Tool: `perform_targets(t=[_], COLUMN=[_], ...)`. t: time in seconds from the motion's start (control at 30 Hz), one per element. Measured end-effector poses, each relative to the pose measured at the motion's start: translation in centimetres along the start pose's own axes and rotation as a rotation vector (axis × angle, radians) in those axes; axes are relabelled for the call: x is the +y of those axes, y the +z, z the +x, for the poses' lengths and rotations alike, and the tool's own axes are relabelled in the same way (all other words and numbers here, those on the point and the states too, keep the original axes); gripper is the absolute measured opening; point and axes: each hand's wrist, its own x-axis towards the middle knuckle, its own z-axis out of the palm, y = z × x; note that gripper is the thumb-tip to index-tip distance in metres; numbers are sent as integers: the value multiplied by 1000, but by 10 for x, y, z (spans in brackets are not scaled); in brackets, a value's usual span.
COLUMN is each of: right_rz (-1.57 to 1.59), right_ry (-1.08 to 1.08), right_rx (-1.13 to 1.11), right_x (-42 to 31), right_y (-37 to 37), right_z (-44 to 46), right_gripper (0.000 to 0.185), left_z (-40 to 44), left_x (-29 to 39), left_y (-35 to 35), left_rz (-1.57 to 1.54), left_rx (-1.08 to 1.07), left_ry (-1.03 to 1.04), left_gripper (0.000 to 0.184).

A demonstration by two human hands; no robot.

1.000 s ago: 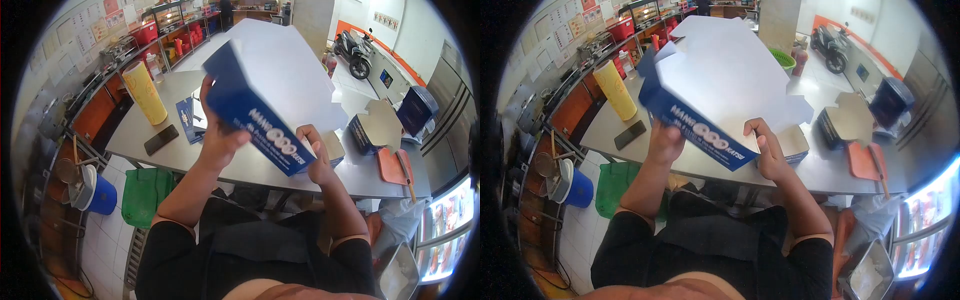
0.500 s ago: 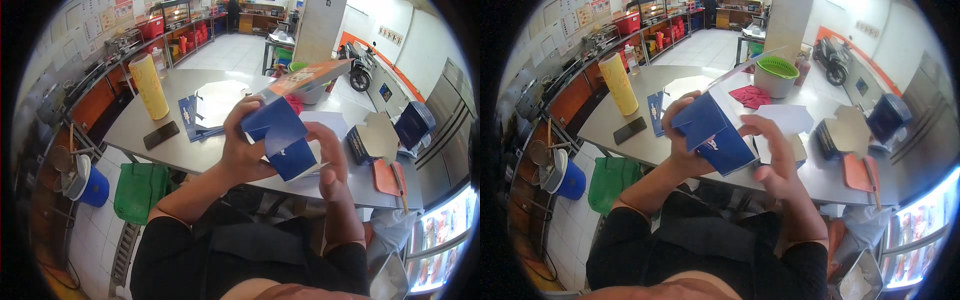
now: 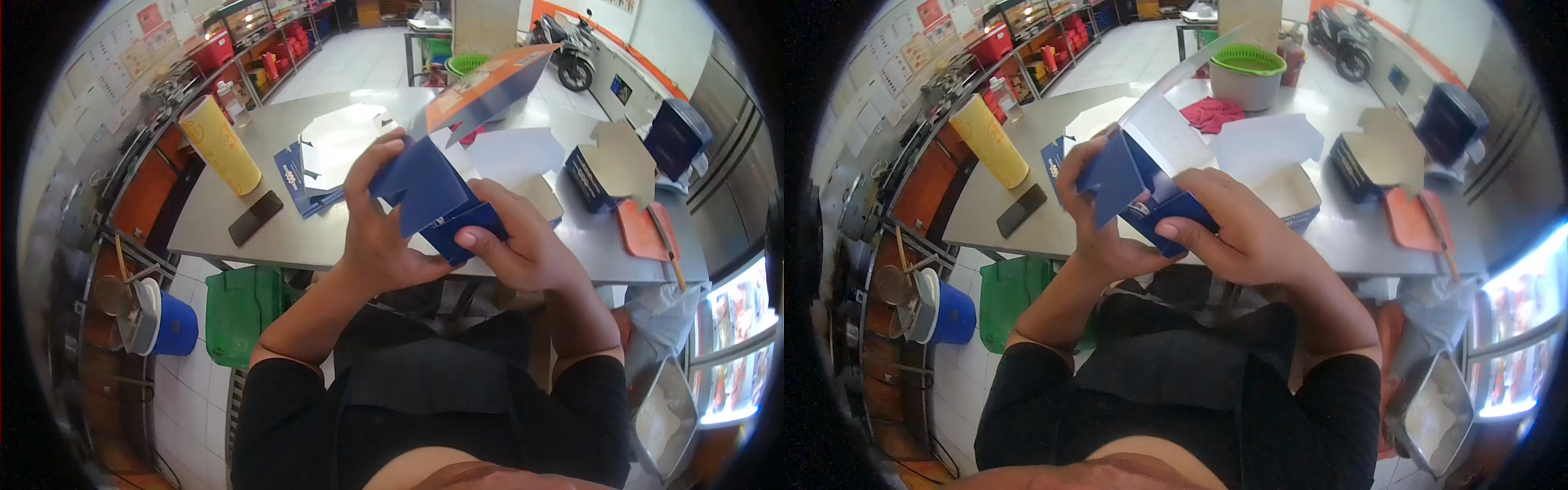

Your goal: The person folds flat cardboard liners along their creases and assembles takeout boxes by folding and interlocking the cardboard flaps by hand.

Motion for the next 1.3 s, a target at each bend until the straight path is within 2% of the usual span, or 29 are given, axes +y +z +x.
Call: perform_targets(t=[0.13,0.3,0.37,0.53,0.63,0.73,0.83,0.9,1.03,1.17,1.3], right_rz=[29,-78,-94,-58,-82,6,93,-10,-179,-185,-218], right_ry=[-69,-100,-71,109,96,124,169,37,-133,-86,-147], right_rx=[-102,55,129,354,387,424,448,459,448,397,335], right_x=[5,9,10,12,14,17,21,26,34,29,28], right_y=[-6,-2,-2,2,5,9,12,14,12,9,6], right_z=[4,4,5,1,0,1,-1,0,2,3,3], right_gripper=[30,23,22,17,15,15,14,13,15,17,13], left_z=[3,-3,-4,3,-5,-5,3,0,6,12,22], left_x=[2,-7,-14,-15,-20,-28,-17,-25,-17,-16,-5], left_y=[4,7,13,7,12,14,12,15,11,5,-5], left_rz=[31,49,64,328,229,251,393,296,251,265,342], left_rx=[19,20,99,112,127,131,85,99,33,-21,-314], left_ry=[40,46,75,134,98,179,123,132,116,89,16], left_gripper=[67,69,74,88,92,101,96,84,71,61,50])
